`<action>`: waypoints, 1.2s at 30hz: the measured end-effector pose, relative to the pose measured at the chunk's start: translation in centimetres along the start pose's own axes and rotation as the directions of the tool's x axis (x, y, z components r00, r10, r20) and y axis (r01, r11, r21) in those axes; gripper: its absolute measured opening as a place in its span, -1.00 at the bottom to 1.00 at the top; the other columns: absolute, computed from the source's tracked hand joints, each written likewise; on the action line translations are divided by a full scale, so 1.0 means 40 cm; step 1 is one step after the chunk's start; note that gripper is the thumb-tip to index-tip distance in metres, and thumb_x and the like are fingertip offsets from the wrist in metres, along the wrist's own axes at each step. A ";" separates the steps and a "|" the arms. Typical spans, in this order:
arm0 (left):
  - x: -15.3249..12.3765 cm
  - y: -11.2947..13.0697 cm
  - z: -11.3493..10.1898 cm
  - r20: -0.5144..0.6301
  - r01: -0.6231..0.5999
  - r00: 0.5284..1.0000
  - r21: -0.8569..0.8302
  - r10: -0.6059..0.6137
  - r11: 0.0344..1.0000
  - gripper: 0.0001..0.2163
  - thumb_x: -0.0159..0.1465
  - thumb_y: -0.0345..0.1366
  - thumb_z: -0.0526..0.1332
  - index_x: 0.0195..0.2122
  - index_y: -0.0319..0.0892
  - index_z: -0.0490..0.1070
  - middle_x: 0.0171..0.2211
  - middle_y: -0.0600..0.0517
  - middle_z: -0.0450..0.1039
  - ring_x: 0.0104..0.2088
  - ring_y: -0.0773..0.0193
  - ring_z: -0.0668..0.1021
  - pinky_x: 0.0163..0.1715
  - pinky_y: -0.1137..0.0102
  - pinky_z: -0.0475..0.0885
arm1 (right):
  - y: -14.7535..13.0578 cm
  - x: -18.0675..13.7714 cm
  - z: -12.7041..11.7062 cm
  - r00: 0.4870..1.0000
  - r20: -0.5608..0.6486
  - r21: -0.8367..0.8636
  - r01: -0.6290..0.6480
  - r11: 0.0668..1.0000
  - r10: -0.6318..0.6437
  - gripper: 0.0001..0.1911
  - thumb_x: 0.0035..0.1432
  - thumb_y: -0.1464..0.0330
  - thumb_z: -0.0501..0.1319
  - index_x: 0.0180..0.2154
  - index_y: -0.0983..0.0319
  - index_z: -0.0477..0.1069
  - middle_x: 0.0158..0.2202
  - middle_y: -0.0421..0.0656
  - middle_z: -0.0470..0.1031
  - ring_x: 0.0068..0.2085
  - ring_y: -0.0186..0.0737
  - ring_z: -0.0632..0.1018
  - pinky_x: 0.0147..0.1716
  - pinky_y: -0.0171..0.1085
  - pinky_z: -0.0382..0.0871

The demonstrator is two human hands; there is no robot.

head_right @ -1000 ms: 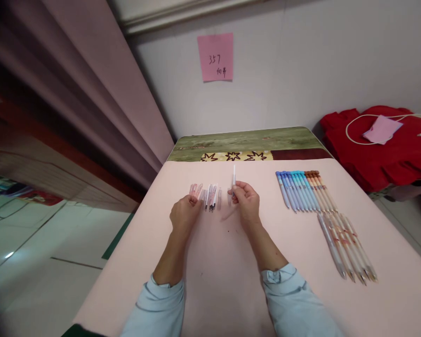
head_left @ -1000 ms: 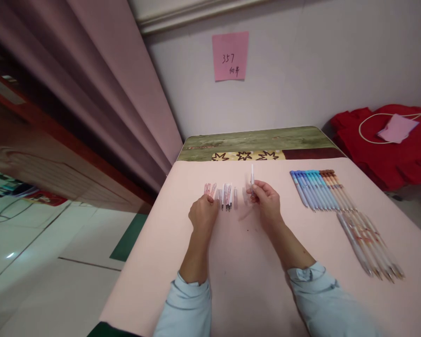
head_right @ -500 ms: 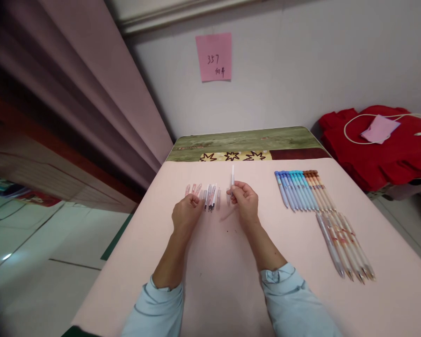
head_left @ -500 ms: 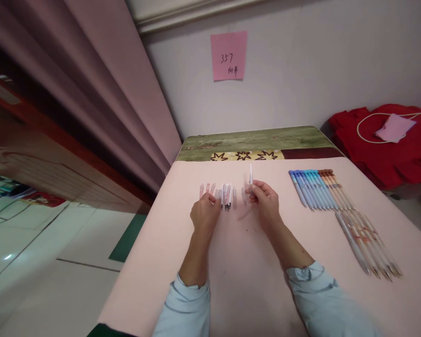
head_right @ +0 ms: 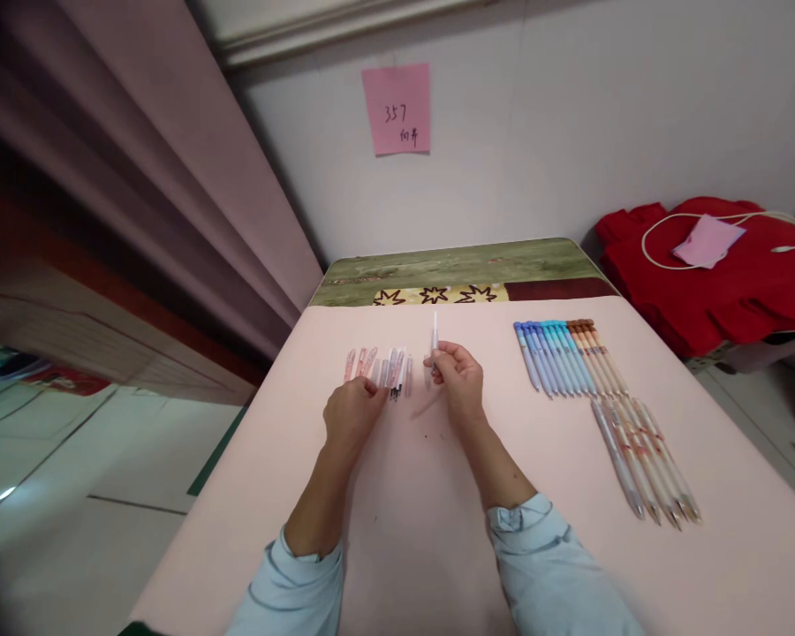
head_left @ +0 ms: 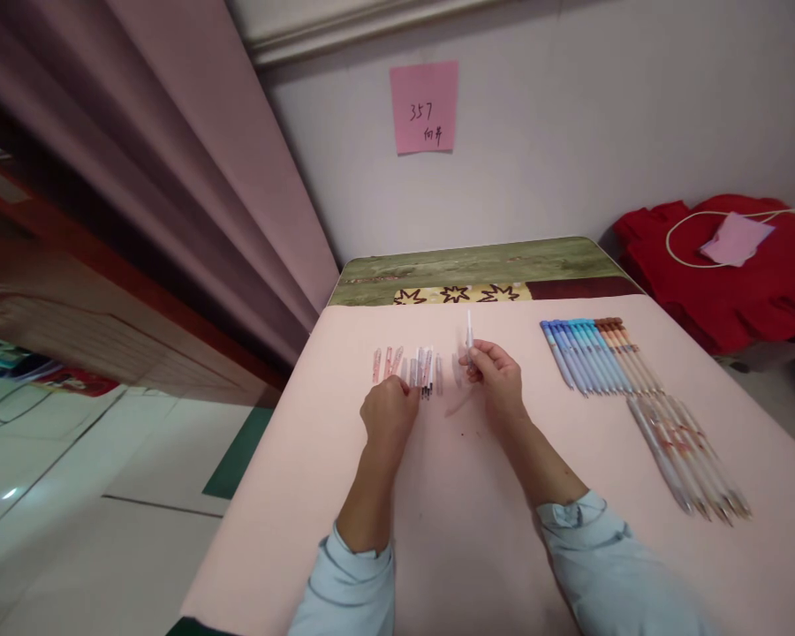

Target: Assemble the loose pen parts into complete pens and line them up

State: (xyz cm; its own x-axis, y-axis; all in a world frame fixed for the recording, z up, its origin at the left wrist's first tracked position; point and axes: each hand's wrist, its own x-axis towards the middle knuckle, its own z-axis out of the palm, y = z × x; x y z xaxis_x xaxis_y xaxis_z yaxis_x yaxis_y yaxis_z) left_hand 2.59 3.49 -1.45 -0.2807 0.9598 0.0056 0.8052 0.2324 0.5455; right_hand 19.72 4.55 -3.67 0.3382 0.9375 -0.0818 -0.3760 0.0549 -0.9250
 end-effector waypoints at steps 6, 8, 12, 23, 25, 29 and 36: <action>0.011 -0.003 -0.021 0.055 0.097 0.994 -0.123 -0.091 0.988 -0.86 -0.03 -0.32 0.32 -0.65 -0.12 0.38 -0.57 0.00 0.43 -0.51 0.19 0.42 -0.48 0.36 0.16 | -0.005 -0.003 0.001 1.000 0.006 -0.002 0.010 1.000 -0.010 -0.65 -0.03 0.18 0.35 -0.23 0.25 0.48 -0.44 -0.16 0.56 -0.52 -0.36 0.38 -0.49 -0.32 0.29; 0.013 -0.004 -0.022 0.079 0.146 0.989 -0.375 -0.125 0.915 -0.83 -0.02 -0.32 0.31 -0.65 -0.13 0.32 -0.65 0.07 0.30 -0.60 0.32 0.30 -0.55 0.41 0.08 | -0.010 -0.008 0.003 0.999 0.044 -0.038 0.020 0.999 -0.018 -0.67 -0.01 0.18 0.34 -0.23 0.25 0.48 -0.45 -0.16 0.56 -0.51 -0.36 0.39 -0.48 -0.32 0.31; 0.017 0.001 -0.005 0.257 0.261 0.964 -0.883 -0.063 0.391 -0.74 0.08 -0.21 0.25 -0.58 -0.13 0.17 -0.69 0.22 -0.01 -0.69 0.48 0.05 -0.65 0.48 -0.09 | -0.010 -0.026 0.009 0.972 0.231 -0.149 0.072 0.986 -0.036 -0.72 0.02 0.20 0.33 -0.24 0.23 0.49 -0.47 -0.17 0.55 -0.49 -0.32 0.43 -0.47 -0.31 0.32; 0.039 -0.017 0.013 0.303 0.309 0.951 -0.944 0.067 -0.118 -0.75 0.10 -0.23 0.39 -0.34 -0.25 0.37 -0.68 0.27 0.02 -0.73 0.57 0.05 -0.73 0.55 -0.09 | 0.052 -0.049 -0.003 0.760 0.646 -0.376 0.397 0.837 -0.070 -0.80 0.14 0.27 0.26 -0.19 0.19 0.51 -0.51 -0.24 0.46 -0.53 -0.35 0.38 -0.53 -0.36 0.25; 0.035 -0.015 0.014 0.295 0.302 0.952 -0.948 0.077 -0.097 -0.75 0.11 -0.22 0.39 -0.34 -0.25 0.37 -0.68 0.27 0.02 -0.73 0.57 0.05 -0.73 0.55 -0.09 | 0.051 -0.049 -0.002 0.766 0.639 -0.367 0.386 0.846 -0.072 -0.80 0.15 0.26 0.26 -0.19 0.19 0.51 -0.51 -0.24 0.46 -0.54 -0.35 0.37 -0.54 -0.36 0.24; 0.031 -0.012 0.016 0.274 0.279 0.958 -0.959 0.084 -0.052 -0.73 0.10 -0.22 0.40 -0.37 -0.23 0.34 -0.67 0.26 0.04 -0.72 0.56 0.07 -0.72 0.56 -0.09 | 0.047 -0.050 0.002 0.773 0.631 -0.359 0.364 0.859 -0.064 -0.79 0.17 0.25 0.25 -0.19 0.19 0.51 -0.51 -0.24 0.47 -0.53 -0.34 0.38 -0.53 -0.35 0.25; 0.025 -0.005 0.014 0.228 0.228 0.970 -0.974 0.086 0.019 -0.69 0.10 -0.20 0.39 -0.44 -0.19 0.24 -0.66 0.23 0.10 -0.71 0.56 0.09 -0.71 0.56 -0.08 | 0.049 -0.051 0.000 0.786 0.617 -0.368 0.333 0.868 -0.040 -0.79 0.16 0.27 0.25 -0.18 0.19 0.52 -0.48 -0.22 0.51 -0.51 -0.33 0.44 -0.49 -0.34 0.30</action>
State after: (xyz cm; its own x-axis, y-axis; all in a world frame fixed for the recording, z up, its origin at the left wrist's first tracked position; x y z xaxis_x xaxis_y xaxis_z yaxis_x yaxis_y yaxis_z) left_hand 2.43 4.47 -2.03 -0.0839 0.9867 -0.1391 -0.5568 0.0694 0.8278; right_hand 18.29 2.77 -5.32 -0.2513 0.9467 0.2016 0.1042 0.2335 -0.9668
